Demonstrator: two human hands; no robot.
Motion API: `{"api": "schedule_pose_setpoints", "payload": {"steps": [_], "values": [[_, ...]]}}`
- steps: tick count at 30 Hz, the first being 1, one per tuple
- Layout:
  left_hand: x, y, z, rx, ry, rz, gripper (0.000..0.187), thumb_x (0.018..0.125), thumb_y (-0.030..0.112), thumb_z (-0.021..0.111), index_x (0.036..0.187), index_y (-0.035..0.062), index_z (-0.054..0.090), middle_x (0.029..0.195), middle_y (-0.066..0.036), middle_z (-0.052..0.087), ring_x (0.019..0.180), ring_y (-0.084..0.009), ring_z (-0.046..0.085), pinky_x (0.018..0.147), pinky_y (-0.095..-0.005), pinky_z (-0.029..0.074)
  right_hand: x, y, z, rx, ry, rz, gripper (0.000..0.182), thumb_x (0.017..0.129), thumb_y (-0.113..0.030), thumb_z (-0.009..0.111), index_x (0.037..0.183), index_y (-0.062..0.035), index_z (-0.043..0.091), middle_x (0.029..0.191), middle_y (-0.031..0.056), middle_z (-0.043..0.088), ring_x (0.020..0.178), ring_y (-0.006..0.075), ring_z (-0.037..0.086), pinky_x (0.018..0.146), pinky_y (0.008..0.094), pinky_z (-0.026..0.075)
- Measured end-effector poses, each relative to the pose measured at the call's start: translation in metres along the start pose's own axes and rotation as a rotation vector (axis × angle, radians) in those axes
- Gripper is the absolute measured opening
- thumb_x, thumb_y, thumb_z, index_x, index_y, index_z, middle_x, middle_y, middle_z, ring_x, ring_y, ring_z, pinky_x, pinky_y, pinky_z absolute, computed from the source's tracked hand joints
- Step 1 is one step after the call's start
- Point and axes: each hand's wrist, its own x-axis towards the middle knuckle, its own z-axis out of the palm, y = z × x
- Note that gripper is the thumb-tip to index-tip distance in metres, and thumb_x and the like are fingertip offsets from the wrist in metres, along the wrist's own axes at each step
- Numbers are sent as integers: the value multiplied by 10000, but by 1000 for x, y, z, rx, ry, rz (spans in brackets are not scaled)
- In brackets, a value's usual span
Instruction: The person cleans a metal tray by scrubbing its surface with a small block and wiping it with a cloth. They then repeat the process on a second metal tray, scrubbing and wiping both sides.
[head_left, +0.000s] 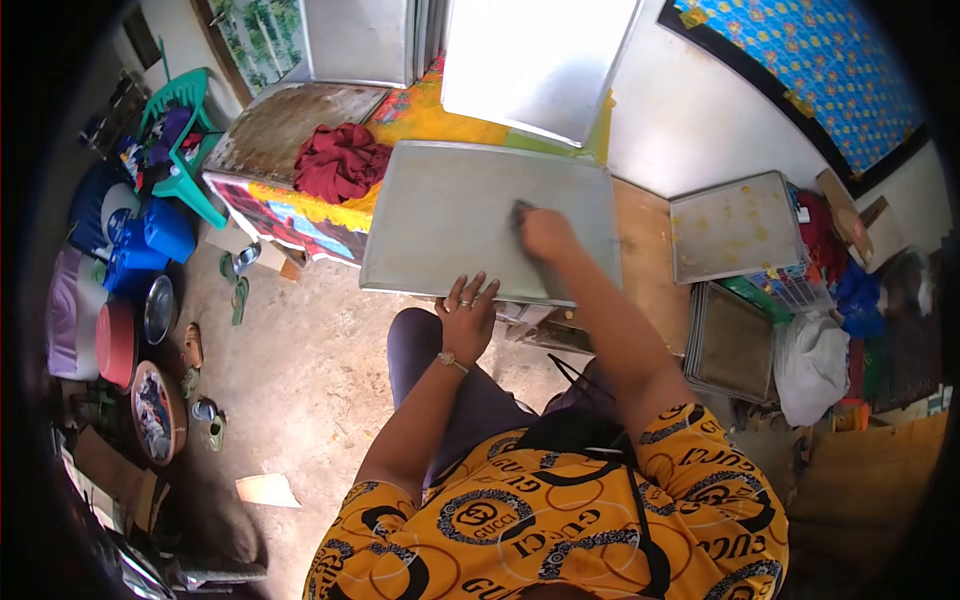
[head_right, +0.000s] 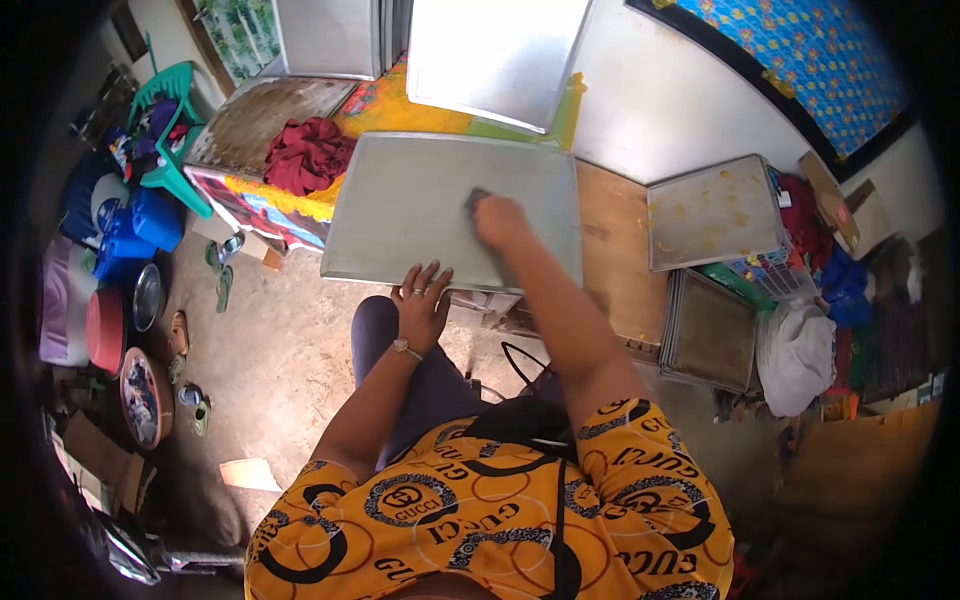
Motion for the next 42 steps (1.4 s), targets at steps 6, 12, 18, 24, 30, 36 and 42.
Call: {"api": "schedule_pose_setpoints", "payload": {"steps": [6,12,18,24,30,36,42], "values": [[0,-3,7,-24,51,3,456,775,126,644,1211,230,563,1317,-26,487,1239,-295,387,960,-548,293,-3,49,-3,-74,-39,51,209,798,-169,518,822,-23,664,793,199,660,716,360,647,659,468,515],[5,-2,24,-56,87,-7,498,732,71,652,1204,207,573,1285,-61,497,1214,-344,373,976,-489,316,-46,-57,43,-97,226,-360,290,783,-130,507,1030,12,566,849,187,648,838,327,649,715,420,527],[2,4,0,-9,1,23,506,765,103,632,1247,222,542,1324,-53,476,1230,-326,375,941,-504,331,15,13,16,-33,63,-68,215,791,-158,500,867,-10,636,813,186,660,749,350,648,682,471,512],[2,-2,0,24,13,43,517,765,143,627,1261,245,522,1310,-26,493,1251,-292,380,907,-527,348,13,83,-12,-100,78,105,205,809,-142,499,850,-12,652,833,203,660,776,349,655,682,456,522],[10,3,11,-90,62,65,477,738,57,626,1203,140,563,1254,-131,518,1199,-296,428,1036,-473,283,-22,-21,31,-117,176,-311,263,762,-123,524,972,28,576,860,223,633,801,350,635,722,445,513],[6,6,-1,-56,-4,25,524,745,61,619,1248,181,535,1291,-112,493,1245,-311,388,1008,-490,311,15,-32,15,-25,35,-157,235,777,-168,532,888,0,653,834,211,654,786,346,649,701,453,523],[-2,-5,-9,44,-78,54,570,772,112,615,1310,229,470,1372,-50,427,1272,-321,342,962,-494,338,37,71,-1,-99,112,89,195,751,-176,548,745,-37,686,805,199,664,749,362,653,690,461,522]]}}
